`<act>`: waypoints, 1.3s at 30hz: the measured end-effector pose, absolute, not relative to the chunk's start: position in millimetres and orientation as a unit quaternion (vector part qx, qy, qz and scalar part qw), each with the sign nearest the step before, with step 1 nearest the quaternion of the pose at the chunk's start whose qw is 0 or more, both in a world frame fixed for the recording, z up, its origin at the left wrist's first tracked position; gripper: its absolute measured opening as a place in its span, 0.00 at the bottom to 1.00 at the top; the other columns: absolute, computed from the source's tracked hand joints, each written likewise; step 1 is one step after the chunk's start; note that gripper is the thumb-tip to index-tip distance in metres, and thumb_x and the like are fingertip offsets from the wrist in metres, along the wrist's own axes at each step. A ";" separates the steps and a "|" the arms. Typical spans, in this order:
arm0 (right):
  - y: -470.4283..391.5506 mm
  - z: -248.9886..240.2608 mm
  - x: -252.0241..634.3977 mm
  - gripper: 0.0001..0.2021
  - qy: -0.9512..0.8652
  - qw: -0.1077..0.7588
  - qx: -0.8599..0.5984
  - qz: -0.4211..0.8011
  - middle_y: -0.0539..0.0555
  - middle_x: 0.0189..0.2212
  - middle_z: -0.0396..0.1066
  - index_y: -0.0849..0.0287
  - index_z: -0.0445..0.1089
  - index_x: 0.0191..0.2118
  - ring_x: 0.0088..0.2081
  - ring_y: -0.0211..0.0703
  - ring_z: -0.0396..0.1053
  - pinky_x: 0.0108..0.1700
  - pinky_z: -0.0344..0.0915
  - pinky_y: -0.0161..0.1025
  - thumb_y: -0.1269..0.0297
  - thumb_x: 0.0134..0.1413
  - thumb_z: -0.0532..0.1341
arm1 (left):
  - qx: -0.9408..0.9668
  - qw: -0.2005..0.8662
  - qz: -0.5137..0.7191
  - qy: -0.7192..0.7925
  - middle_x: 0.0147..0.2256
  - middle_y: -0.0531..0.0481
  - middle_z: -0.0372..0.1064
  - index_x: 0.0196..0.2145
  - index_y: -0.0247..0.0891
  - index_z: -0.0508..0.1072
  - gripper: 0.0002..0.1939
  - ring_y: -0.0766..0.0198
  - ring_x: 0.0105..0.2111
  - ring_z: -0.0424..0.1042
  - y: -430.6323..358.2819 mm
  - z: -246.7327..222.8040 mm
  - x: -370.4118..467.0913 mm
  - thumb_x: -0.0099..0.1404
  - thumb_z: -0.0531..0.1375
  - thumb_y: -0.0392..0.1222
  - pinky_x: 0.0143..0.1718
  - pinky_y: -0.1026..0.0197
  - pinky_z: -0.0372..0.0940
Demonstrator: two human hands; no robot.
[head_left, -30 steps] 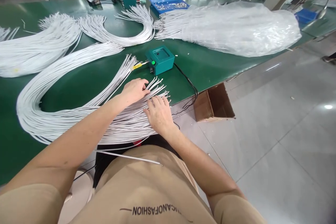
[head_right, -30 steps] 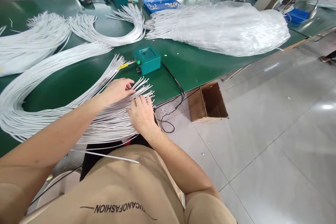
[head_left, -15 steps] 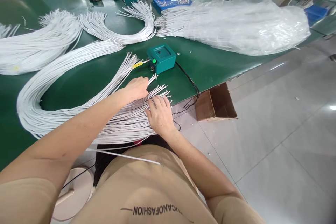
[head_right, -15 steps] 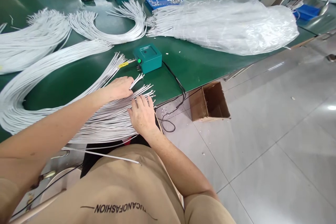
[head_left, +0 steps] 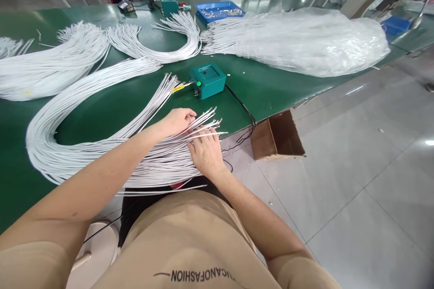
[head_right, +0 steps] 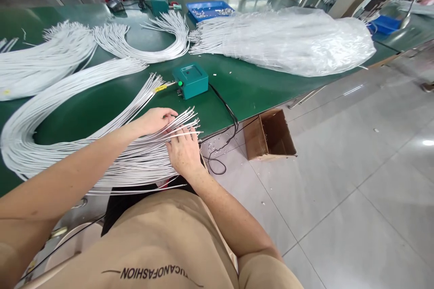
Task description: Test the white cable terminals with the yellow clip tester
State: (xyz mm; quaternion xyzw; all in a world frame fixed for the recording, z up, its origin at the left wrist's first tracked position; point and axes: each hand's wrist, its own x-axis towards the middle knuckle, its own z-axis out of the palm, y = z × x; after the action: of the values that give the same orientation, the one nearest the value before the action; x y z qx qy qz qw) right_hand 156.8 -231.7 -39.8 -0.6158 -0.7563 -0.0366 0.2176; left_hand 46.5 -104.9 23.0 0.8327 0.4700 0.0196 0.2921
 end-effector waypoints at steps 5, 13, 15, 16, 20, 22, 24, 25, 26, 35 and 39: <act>-235.4 -41.6 156.3 0.21 -0.751 0.219 -0.622 -0.039 0.65 0.58 0.67 0.68 0.67 0.56 0.62 0.55 0.59 0.67 0.47 0.55 0.60 0.68 0.48 | 0.870 0.170 0.004 0.463 0.51 0.40 0.72 0.48 0.37 0.78 0.20 0.49 0.50 0.72 -102.7 15.6 58.0 0.65 0.51 0.38 0.50 0.53 0.65; -236.3 -40.2 153.8 0.22 -0.750 0.210 -0.626 -0.046 0.67 0.58 0.67 0.70 0.68 0.57 0.63 0.57 0.58 0.67 0.47 0.58 0.61 0.68 0.49 | 0.891 0.076 -0.074 0.442 0.44 0.33 0.74 0.42 0.30 0.78 0.16 0.46 0.45 0.75 -112.9 33.7 73.9 0.63 0.52 0.31 0.43 0.53 0.67; -237.8 -37.3 151.8 0.21 -0.750 0.204 -0.626 -0.058 0.67 0.58 0.68 0.72 0.68 0.56 0.63 0.58 0.58 0.68 0.46 0.59 0.63 0.67 0.49 | 0.892 0.070 -0.082 0.439 0.42 0.30 0.74 0.40 0.27 0.78 0.15 0.44 0.45 0.75 -116.2 35.6 79.5 0.60 0.53 0.28 0.42 0.52 0.67; -239.3 -35.7 150.8 0.20 -0.752 0.202 -0.624 -0.065 0.67 0.57 0.68 0.72 0.68 0.55 0.63 0.58 0.58 0.68 0.45 0.59 0.64 0.67 0.49 | 0.892 0.070 -0.082 0.439 0.41 0.30 0.74 0.40 0.26 0.78 0.15 0.43 0.44 0.75 -116.1 35.7 81.1 0.59 0.54 0.27 0.42 0.51 0.67; -248.9 -29.5 148.0 0.18 -0.772 0.195 -0.601 -0.074 0.64 0.55 0.70 0.70 0.69 0.54 0.62 0.55 0.60 0.69 0.41 0.58 0.70 0.65 0.50 | 0.890 0.093 -0.050 0.443 0.43 0.33 0.75 0.42 0.29 0.77 0.16 0.47 0.45 0.75 -101.7 33.3 71.3 0.60 0.54 0.31 0.45 0.53 0.67; -254.0 -26.5 147.6 0.17 -0.782 0.195 -0.589 -0.057 0.62 0.55 0.71 0.68 0.69 0.54 0.60 0.52 0.62 0.70 0.41 0.57 0.72 0.64 0.51 | 0.886 0.122 -0.015 0.447 0.43 0.40 0.76 0.43 0.34 0.77 0.16 0.53 0.44 0.75 -89.5 33.2 56.5 0.61 0.54 0.34 0.47 0.56 0.67; -256.5 -22.9 147.6 0.17 -0.791 0.202 -0.576 -0.035 0.61 0.54 0.71 0.66 0.69 0.53 0.60 0.50 0.63 0.70 0.41 0.55 0.73 0.64 0.51 | 0.851 0.223 0.083 0.468 0.39 0.44 0.77 0.44 0.35 0.77 0.15 0.58 0.39 0.76 -78.4 35.4 38.0 0.61 0.56 0.37 0.44 0.59 0.68; -256.0 -20.2 147.8 0.16 -0.796 0.211 -0.568 -0.021 0.61 0.54 0.72 0.65 0.70 0.52 0.59 0.49 0.64 0.70 0.41 0.55 0.72 0.64 0.51 | 0.814 0.303 0.146 0.474 0.37 0.45 0.77 0.43 0.35 0.77 0.15 0.59 0.37 0.76 -74.0 37.4 28.6 0.60 0.58 0.39 0.43 0.59 0.69; -253.9 -16.7 148.2 0.15 -0.799 0.224 -0.558 -0.004 0.60 0.53 0.73 0.64 0.71 0.51 0.58 0.48 0.65 0.70 0.42 0.54 0.71 0.64 0.51 | 0.774 0.362 0.203 0.478 0.35 0.45 0.77 0.42 0.35 0.77 0.14 0.59 0.36 0.76 -70.7 40.1 19.7 0.60 0.59 0.42 0.42 0.58 0.70; -141.6 44.7 169.9 0.09 -0.683 0.431 -0.551 0.212 0.51 0.31 0.78 0.58 0.76 0.33 0.34 0.40 0.72 0.41 0.66 0.38 0.63 0.58 0.59 | 0.649 0.462 0.358 0.487 0.30 0.48 0.76 0.36 0.36 0.80 0.16 0.64 0.30 0.73 -60.4 58.6 -11.6 0.52 0.69 0.48 0.40 0.59 0.69; -80.1 50.7 173.7 0.07 -0.566 0.497 -0.528 0.391 0.49 0.28 0.75 0.59 0.77 0.34 0.31 0.37 0.70 0.38 0.67 0.36 0.64 0.51 0.62 | 0.624 0.474 0.372 0.497 0.29 0.48 0.75 0.34 0.35 0.79 0.16 0.65 0.29 0.70 -50.9 54.3 -9.4 0.51 0.70 0.48 0.33 0.61 0.67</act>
State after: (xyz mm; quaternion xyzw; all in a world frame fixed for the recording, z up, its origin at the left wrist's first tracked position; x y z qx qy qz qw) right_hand 173.7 -80.1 50.7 -0.5281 -0.5665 0.3908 0.4975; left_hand -9.4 -50.9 54.3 0.6242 0.4974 0.3718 0.4741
